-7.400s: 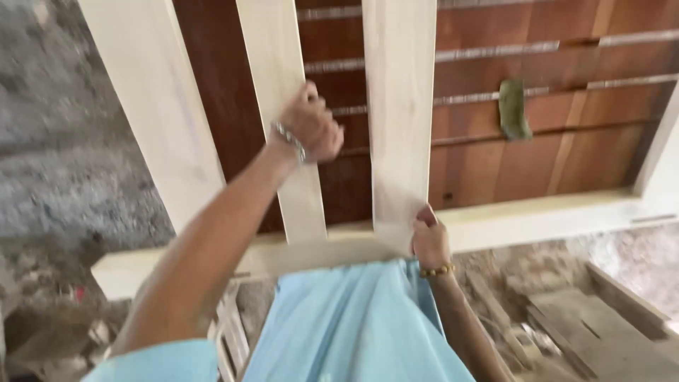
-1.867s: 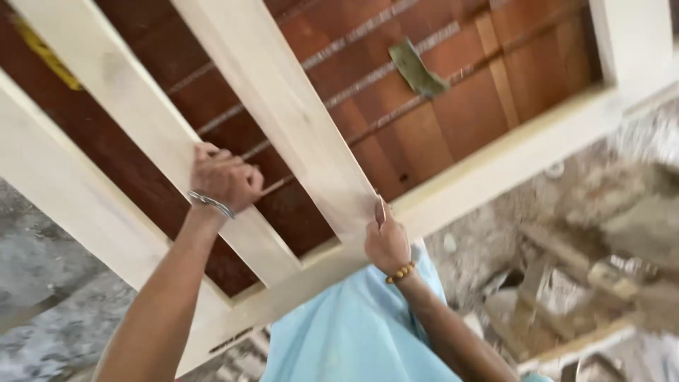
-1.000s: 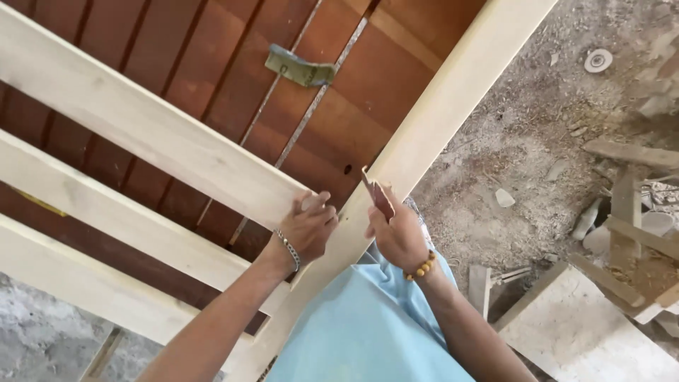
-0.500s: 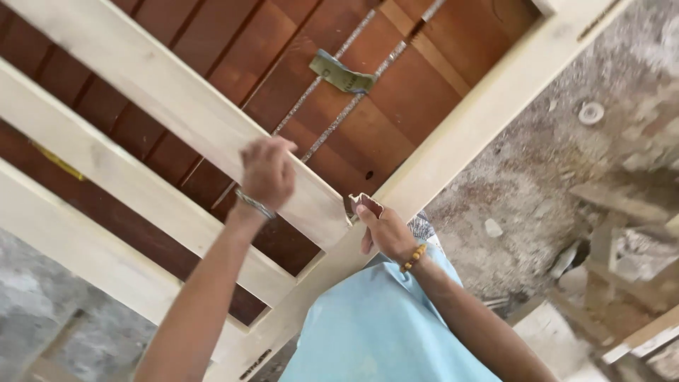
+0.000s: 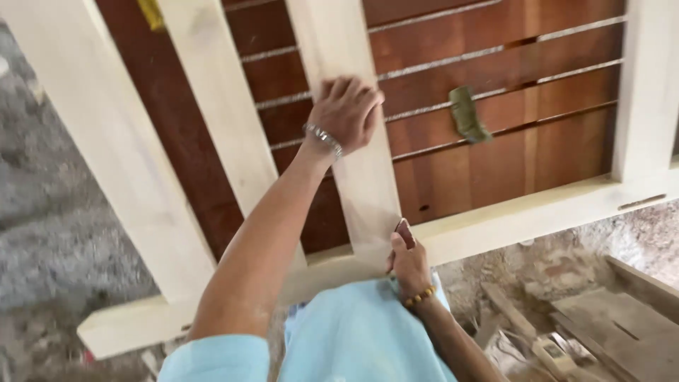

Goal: Sanding and scraping the wooden frame of a furniture piece to smooth the surface.

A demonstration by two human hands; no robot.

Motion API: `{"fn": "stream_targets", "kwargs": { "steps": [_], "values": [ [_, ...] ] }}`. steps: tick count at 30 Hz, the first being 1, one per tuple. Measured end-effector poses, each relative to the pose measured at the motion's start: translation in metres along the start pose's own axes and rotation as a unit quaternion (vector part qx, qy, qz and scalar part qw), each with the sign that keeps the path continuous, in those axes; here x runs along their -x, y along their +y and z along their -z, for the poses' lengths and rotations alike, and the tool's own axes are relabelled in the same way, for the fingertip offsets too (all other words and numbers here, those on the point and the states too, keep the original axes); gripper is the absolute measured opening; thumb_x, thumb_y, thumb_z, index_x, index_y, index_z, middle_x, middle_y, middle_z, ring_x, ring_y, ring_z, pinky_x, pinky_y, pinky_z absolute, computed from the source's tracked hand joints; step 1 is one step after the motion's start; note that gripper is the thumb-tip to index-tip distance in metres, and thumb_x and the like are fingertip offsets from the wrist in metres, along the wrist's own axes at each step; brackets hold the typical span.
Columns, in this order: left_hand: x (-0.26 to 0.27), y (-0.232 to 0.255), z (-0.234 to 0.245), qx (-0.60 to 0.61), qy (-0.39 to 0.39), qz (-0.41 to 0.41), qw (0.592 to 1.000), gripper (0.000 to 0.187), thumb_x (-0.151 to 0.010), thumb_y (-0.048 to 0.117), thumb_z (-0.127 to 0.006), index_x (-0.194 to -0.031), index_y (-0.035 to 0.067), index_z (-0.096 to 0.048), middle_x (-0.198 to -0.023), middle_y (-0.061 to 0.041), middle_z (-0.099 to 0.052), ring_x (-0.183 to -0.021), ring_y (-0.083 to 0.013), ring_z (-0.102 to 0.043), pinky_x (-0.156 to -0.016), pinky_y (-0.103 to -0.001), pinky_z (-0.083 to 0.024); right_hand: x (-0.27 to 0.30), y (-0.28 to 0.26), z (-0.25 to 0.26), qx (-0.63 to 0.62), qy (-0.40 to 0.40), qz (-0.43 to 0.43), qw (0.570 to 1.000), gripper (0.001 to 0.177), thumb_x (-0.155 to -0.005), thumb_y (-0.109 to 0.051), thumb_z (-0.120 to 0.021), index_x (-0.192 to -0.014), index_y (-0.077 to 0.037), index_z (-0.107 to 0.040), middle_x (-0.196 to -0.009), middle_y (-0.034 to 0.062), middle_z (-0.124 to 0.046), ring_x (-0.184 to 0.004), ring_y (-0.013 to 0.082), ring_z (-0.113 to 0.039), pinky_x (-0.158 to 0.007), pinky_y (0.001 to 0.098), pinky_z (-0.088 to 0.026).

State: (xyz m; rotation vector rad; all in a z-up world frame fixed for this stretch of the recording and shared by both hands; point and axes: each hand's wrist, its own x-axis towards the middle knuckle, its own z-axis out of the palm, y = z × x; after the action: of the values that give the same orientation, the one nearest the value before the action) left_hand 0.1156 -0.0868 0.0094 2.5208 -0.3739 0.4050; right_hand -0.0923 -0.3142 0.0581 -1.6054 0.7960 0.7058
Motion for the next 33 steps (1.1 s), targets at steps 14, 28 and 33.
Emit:
{"fn": "stream_targets", "kwargs": {
  "steps": [14, 28, 33],
  "values": [
    [0.002, 0.01, 0.009, -0.006, -0.008, -0.02, 1.0, 0.016, -0.092, 0.023, -0.064, -0.106, 0.015, -0.063, -0.108, -0.009, -0.061, -0.11, -0.0286, -0.057, -0.098, -0.049, -0.043, 0.02, 0.008, 0.002, 0.102, 0.053, -0.068, 0.991, 0.025, -0.102, -0.021, -0.055, -0.086, -0.002, -0.059, -0.06, 0.0045, -0.052, -0.048, 0.0136, -0.05, -0.045, 0.0331, -0.043],
    [0.003, 0.005, -0.004, -0.032, -0.08, -0.015, 0.996, 0.02, -0.098, 0.028, -0.06, -0.113, 0.015, -0.062, -0.104, -0.01, -0.061, -0.108, -0.0275, -0.055, -0.1, -0.051, -0.041, 0.007, 0.035, 0.009, 0.171, 0.05, -0.003, 0.984, 0.039, -0.106, -0.026, -0.052, -0.126, 0.003, -0.069, -0.078, 0.0236, -0.067, -0.051, 0.0165, -0.055, -0.048, 0.0344, -0.047],
    [-0.03, -0.017, -0.012, -0.127, -0.155, -0.2, 0.959, 0.033, -0.099, 0.041, -0.052, -0.099, 0.01, -0.062, -0.116, -0.014, -0.064, -0.12, -0.0292, -0.048, -0.112, -0.052, -0.032, 0.0, 0.057, 0.008, 0.143, 0.043, 0.063, 0.987, 0.04, -0.101, -0.022, -0.053, -0.132, -0.003, -0.066, -0.069, 0.0195, -0.063, -0.059, 0.0257, -0.059, -0.053, 0.0447, -0.052]
  ]
}}
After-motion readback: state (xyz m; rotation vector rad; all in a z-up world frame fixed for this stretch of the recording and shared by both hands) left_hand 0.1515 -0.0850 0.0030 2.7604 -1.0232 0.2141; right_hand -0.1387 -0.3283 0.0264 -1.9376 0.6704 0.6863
